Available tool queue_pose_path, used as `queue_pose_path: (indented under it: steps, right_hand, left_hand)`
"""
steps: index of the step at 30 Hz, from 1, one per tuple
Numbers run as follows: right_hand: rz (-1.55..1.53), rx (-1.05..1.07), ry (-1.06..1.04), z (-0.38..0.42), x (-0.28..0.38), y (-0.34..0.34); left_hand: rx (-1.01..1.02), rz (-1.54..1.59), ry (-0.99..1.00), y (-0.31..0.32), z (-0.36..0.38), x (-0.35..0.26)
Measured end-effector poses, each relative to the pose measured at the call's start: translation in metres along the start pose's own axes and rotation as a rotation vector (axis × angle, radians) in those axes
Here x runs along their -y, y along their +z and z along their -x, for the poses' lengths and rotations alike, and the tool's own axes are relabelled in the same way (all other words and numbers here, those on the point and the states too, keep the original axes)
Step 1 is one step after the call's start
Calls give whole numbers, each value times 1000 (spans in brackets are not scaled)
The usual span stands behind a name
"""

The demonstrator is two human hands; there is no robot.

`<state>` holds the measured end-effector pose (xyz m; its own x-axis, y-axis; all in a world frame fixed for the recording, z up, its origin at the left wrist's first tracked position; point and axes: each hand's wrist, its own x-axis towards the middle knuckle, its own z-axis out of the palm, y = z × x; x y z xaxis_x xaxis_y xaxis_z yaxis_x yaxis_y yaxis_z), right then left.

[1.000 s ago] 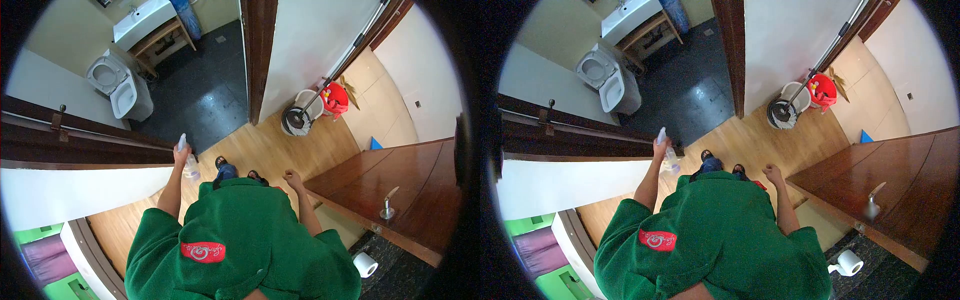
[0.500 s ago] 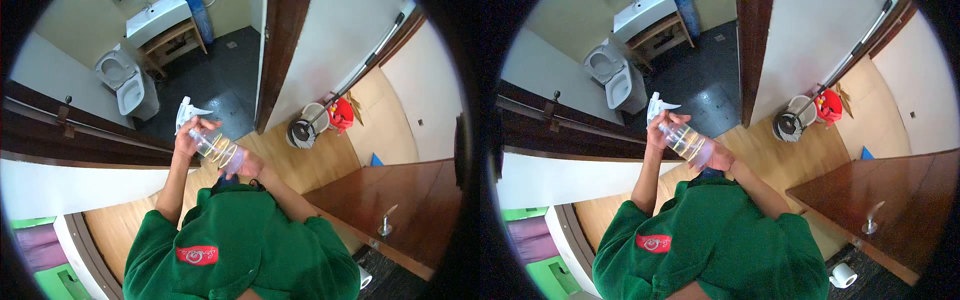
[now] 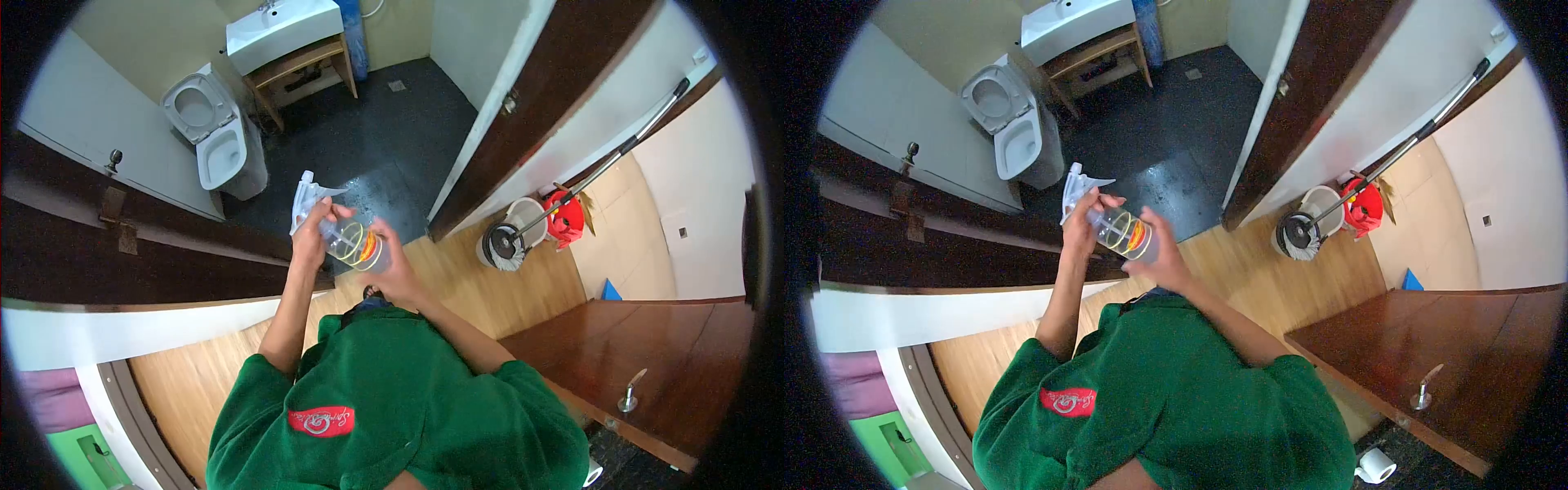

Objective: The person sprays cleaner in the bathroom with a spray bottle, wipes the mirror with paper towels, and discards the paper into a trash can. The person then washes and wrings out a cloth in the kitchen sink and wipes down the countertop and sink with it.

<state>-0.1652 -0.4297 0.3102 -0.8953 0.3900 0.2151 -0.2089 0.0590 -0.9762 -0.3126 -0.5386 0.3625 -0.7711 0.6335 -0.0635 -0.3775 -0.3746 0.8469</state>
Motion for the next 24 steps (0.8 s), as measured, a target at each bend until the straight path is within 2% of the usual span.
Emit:
queue_pose_path:
  steps: [1, 3, 4, 5, 7, 8, 10, 12, 13, 16, 19, 21, 22, 23, 24]
  right_hand:
    - [-316, -44, 121, -4, -7, 5]
    - [-1068, 390, 491, -23, -19, -14]
    - [-1159, 460, 537, -30, -20, -11]
    - [-1243, 530, 591, -37, -21, -9]
    - [-855, 365, 438, -39, -16, 10]
    - [-698, 283, 255, -45, -20, 19]
    - [-375, 130, -107, -62, -24, 34]
    - [-922, 173, 353, -74, -6, 35]
    - [-1189, 184, 599, -77, 2, 35]
    - [-1183, 488, 735, -90, -42, 29]
    - [-399, 139, 245, -96, -33, 42]
    - [-406, 61, 91, -105, -49, 35]
    - [-409, 26, 11, -112, -61, 30]
    - [-636, -46, 125, -116, -72, 26]
    - [-656, -85, 170, -122, -83, 17]
  left_hand:
    - [34, 17, 18, -4, 0, -9]
    - [92, -5, 61, -11, -4, -25]
    - [125, -16, 82, -14, -7, -31]
    - [124, -161, 135, -17, -13, -36]
    - [33, -203, 138, -28, -25, -43]
    - [-17, -223, 136, -34, -28, -46]
    - [-47, -36, 50, -49, -31, -42]
    - [-46, 51, 44, -57, -34, -42]
    - [-18, -4, 71, -59, -36, -41]
    - [-68, -92, 43, -65, -43, -44]
    - [-241, 51, 60, -94, -60, -47]
    - [-412, 273, 78, -107, -72, -58]
    - [-440, 265, 112, -114, -79, -63]
    - [-422, 218, 163, -118, -85, -67]
    - [-406, 170, 216, -118, -90, -71]
